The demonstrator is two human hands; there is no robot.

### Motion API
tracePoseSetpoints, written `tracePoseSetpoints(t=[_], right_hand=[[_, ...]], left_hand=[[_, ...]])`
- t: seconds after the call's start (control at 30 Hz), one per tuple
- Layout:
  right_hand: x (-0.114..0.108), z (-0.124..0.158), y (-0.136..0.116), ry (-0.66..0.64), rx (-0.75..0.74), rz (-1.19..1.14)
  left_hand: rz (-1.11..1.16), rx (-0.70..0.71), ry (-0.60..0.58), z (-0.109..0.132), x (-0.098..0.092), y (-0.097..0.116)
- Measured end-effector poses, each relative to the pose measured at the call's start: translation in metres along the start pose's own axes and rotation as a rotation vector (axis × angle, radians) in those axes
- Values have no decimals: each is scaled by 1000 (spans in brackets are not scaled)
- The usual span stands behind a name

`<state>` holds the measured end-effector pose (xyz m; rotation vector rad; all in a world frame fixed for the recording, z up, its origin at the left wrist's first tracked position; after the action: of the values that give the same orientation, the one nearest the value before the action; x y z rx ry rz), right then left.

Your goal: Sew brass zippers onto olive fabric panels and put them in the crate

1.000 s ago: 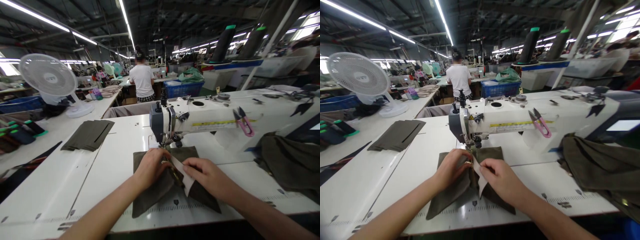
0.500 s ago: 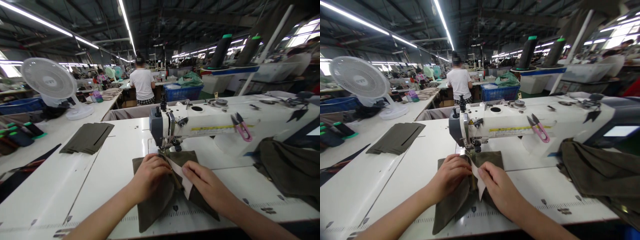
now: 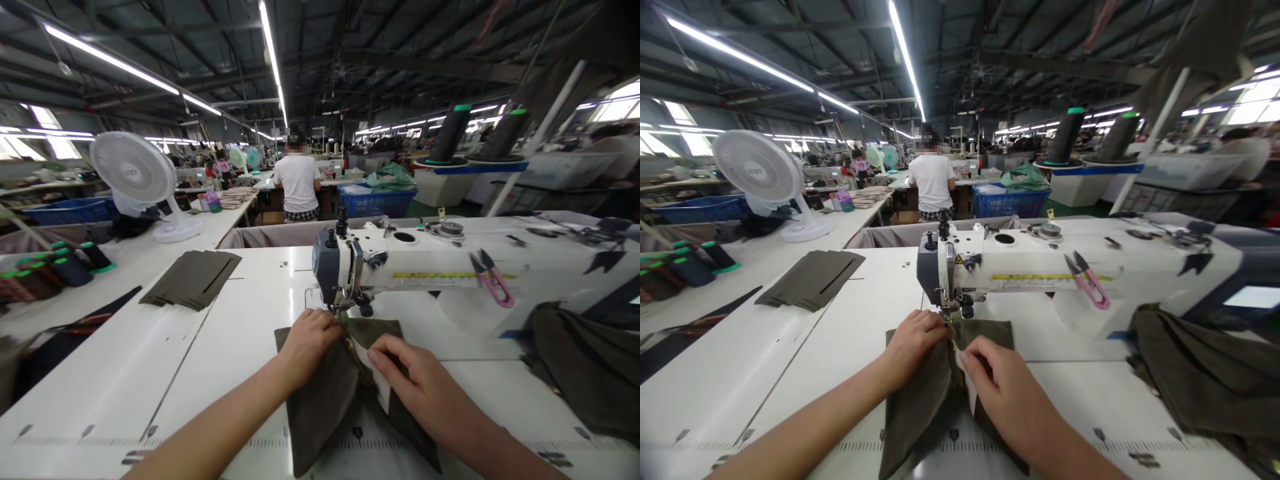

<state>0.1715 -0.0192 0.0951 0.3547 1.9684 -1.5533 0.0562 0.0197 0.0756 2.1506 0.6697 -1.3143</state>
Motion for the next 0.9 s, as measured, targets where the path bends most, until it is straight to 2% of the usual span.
tracePoseSetpoints(t=[0.13, 0.2, 0.33, 0.47, 0.53, 0.63, 0.73, 0.8, 0.9], right_hand=[[-1, -3, 3, 18, 16, -55], [-1, -5, 9, 13, 41, -104], [1, -6, 16, 14, 89, -201], [3, -8, 16, 31, 86, -239], [-2, -12, 13, 52, 64, -215], [-20, -16, 3, 101, 18, -111], [-39, 0, -22, 287, -125, 158], [-26, 22, -48, 388, -315, 378], [48, 42, -74, 224, -602, 532]], left_hand=[[280, -162, 112, 8, 0, -9], [320, -179, 169, 13, -6, -8], [263, -32, 225, 18, -19, 9], [203, 125, 123, 13, -16, 20], [193, 181, 134, 10, -17, 21], [167, 249, 232, 8, -23, 23], [71, 234, 260, 5, -25, 25], [-14, 222, 207, 0, -23, 27], [-107, 168, 98, -10, -24, 23]])
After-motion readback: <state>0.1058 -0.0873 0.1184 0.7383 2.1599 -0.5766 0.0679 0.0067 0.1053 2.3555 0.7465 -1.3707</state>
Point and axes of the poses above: each hand's wrist, its own z-axis away from the middle knuckle, its own x-axis out of the palm, y = z × x, the point moved 8 cm from there along -z, towards the middle knuckle
